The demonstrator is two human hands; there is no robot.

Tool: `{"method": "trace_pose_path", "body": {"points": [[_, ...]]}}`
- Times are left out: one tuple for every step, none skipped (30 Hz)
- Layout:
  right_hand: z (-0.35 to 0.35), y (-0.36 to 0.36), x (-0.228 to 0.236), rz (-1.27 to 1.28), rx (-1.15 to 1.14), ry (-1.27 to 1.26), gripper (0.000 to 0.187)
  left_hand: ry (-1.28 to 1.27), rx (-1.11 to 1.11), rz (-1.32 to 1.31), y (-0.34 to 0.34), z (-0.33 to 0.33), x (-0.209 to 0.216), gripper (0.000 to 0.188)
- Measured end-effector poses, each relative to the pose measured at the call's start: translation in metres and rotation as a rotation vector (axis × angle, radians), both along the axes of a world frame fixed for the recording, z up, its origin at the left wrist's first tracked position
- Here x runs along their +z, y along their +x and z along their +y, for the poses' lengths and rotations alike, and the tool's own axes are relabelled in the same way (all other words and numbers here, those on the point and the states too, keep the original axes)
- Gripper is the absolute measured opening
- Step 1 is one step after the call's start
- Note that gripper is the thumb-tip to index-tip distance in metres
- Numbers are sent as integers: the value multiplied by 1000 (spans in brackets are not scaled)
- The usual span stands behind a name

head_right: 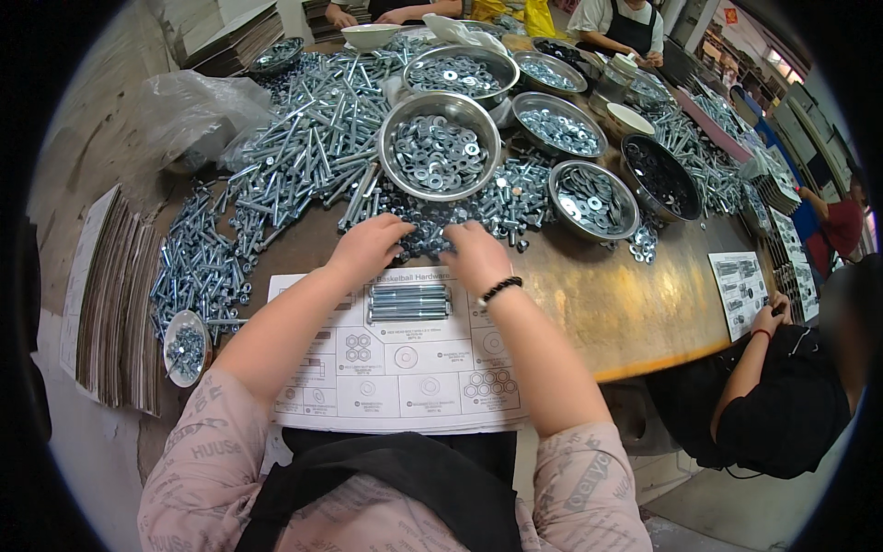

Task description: The person sorts metal fasteners from a large pile on a table into specific sections on a printed layout sheet. They pick bolts, nuts, and washers by hand and place them into designated areas on the sheet, repeating the process for multiple sets.

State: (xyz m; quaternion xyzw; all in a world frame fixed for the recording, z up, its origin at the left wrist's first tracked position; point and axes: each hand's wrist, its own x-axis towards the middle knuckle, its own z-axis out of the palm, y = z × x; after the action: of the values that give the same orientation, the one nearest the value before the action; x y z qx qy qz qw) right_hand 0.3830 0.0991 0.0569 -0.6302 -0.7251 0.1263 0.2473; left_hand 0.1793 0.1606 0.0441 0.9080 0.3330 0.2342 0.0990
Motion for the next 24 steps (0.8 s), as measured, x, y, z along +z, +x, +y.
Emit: {"method": "trace_pose_path", "body": {"points": [[9, -9, -4, -28, -6, -12, 27, 28, -46, 54, 3, 4, 1, 31], [16, -17, -6, -74, -12, -39, 28, 56, -92, 107, 7, 7, 2, 30], [23, -24, -8, -119, -19, -65, 29, 113, -103, 177, 9, 9, 0, 23], [28, -30, -9, -149, -27, -114, 31, 185, -116, 199, 9, 11, -4, 19], [30, -35, -10, -170, -35, -128, 25, 258, -127, 221, 9, 13, -7, 16], [34, -37, -16, -176, -49, -137, 21, 274, -125, 234, 10, 14, -8, 14], [37, -39, -20, -180, -62, -146, 18, 290, -123, 247, 12, 16, -10, 11], [38, -38, -20, -195, -45, -149, 17, 302, -123, 260, 13, 17, -11, 9], [40, -36, -20, -209, -28, -151, 16, 304, -131, 261, 13, 17, -12, 9], [41, -35, -20, -223, -11, -153, 17, 305, -138, 262, 13, 18, -12, 8], [42, -35, -18, -237, -10, -169, 17, 307, -148, 264, 14, 19, -12, 7], [42, -36, -15, -251, -8, -184, 17, 301, -150, 308, 14, 17, -9, 6], [42, -36, -13, -265, -7, -199, 17, 306, -152, 310, 14, 17, -10, 6], [43, -39, -12, -289, -16, -213, 17, 312, -154, 312, 13, 17, -10, 5], [44, -40, -13, -290, -18, -209, 17, 317, -156, 314, 13, 17, -11, 4], [46, -41, -15, -292, -19, -205, 17, 321, -152, 308, 13, 18, -13, 4], [46, -42, -15, -291, -21, -200, 17, 326, -148, 303, 14, 19, -14, 4], [46, -44, -14, -289, -24, -205, 18, 331, -144, 299, 14, 19, -15, 4], [47, -46, -11, -287, -27, -210, 18, 306, -142, 302, 13, 20, -14, 5], [48, -46, -9, -286, -36, -219, 18, 280, -145, 302, 13, 20, -13, 5], [51, -44, -15, -252, -40, -178, 15, 254, -149, 303, 13, 20, -11, 6], [52, -40, -14, -245, -47, -175, 16, 191, -139, 296, 14, 19, -9, 8], [52, -38, -14, -237, -52, -173, 16, 155, -89, 273, 13, 17, -4, 8], [50, -33, -13, -204, -28, -142, 19, 120, -40, 251, 10, 14, 2, 9]]}}
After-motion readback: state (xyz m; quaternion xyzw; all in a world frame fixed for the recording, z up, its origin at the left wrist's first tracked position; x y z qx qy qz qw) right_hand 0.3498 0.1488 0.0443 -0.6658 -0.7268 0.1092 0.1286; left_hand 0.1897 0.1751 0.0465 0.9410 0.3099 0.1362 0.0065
